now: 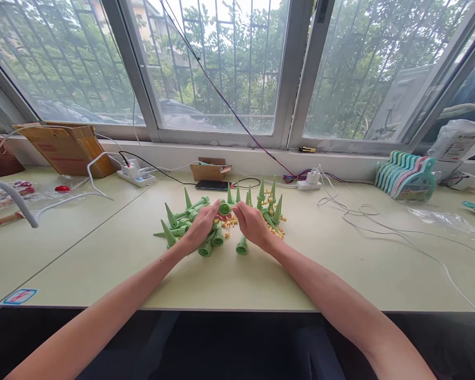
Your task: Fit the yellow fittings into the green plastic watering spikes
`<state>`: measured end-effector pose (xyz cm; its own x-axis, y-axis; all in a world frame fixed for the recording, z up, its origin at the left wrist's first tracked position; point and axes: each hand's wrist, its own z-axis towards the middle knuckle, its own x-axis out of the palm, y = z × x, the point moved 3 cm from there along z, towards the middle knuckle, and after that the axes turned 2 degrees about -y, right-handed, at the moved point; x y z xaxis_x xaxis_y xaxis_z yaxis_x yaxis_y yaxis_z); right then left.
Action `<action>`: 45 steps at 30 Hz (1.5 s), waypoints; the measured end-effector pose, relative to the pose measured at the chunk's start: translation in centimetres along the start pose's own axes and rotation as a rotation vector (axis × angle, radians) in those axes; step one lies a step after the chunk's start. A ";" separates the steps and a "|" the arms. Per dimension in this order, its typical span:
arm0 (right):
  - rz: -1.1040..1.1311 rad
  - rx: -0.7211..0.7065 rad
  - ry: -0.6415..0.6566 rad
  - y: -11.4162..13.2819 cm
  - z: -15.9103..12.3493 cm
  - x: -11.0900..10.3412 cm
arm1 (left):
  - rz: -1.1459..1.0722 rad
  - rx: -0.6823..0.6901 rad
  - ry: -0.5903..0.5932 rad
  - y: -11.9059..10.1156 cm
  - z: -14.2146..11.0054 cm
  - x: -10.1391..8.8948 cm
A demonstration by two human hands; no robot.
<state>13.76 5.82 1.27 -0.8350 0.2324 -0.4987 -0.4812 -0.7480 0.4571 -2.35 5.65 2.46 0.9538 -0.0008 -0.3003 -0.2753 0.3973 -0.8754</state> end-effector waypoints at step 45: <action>0.022 0.062 -0.042 -1.1 0.2 -0.1 | 0.039 0.166 0.218 -0.3 -0.5 0.5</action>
<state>14.30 6.80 0.96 -0.8556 0.2432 -0.4570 -0.4769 -0.7138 0.5129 -1.88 5.11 2.37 0.8897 -0.1726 -0.4226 -0.2707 0.5460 -0.7929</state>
